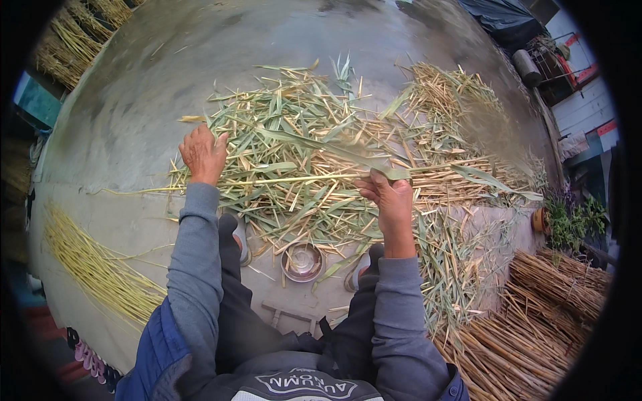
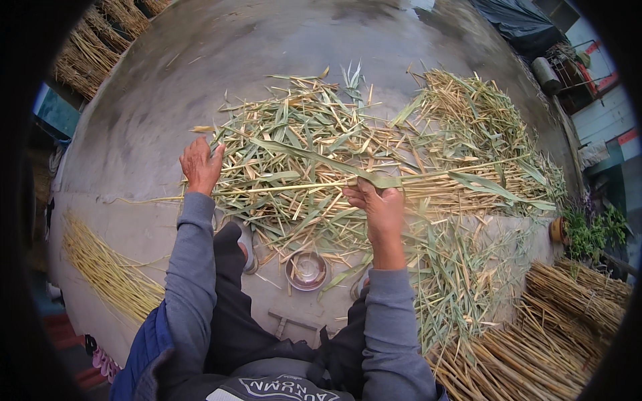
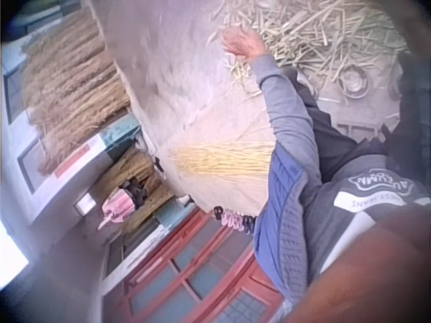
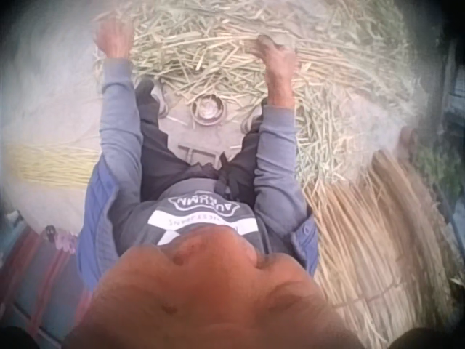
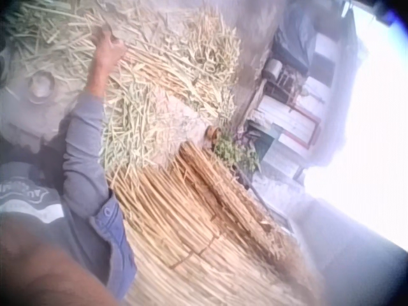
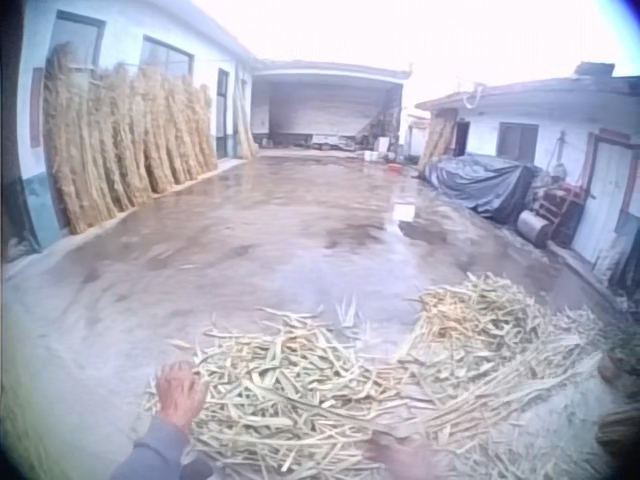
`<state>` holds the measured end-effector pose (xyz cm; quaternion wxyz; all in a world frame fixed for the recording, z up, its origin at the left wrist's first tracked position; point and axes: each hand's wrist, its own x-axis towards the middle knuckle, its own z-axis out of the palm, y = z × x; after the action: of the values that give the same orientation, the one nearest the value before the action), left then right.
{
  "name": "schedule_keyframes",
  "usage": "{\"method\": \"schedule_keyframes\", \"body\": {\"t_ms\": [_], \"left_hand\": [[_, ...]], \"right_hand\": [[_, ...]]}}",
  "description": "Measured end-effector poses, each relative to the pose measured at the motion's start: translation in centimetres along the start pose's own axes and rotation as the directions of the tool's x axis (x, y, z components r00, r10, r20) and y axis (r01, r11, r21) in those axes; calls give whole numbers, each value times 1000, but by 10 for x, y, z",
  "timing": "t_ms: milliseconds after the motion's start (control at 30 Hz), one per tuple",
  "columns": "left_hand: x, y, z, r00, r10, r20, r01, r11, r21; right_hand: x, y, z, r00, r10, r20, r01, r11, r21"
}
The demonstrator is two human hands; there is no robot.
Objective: The person sits on the floor and repeatedly strips leaves from bamboo stalks by hand. They pull the leaves off each stalk and place the cleaned stalks into a pile on the floor.
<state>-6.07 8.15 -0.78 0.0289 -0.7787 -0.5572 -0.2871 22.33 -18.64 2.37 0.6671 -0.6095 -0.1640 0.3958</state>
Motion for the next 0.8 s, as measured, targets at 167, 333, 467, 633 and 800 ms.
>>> {"method": "schedule_keyframes", "body": {"t_ms": [167, 333, 467, 633, 800], "left_hand": [[-25, 78, -18, 874, 479, 86, -419, 831, -365], [-55, 135, -37, 737, 643, 211, -316, 603, -733], [-47, 117, -42, 726, 618, 302, -230, 632, -740], [-46, 86, -40, 707, 567, 422, -97, 669, -736], [-51, 79, -33, 678, 530, 509, 97, 622, -777]], "right_hand": [[-3, 6, 19, 997, 28, 72, -25, 999, -35], [-2, 15, 31, 991, 34, 133, -33, 999, -9], [8, -1, 8, 997, -33, -64, 40, 993, 111], [19, -20, -31, 962, -28, -271, 65, 990, 128], [11, -27, -38, 998, -22, -67, 12, 990, -142]]}}
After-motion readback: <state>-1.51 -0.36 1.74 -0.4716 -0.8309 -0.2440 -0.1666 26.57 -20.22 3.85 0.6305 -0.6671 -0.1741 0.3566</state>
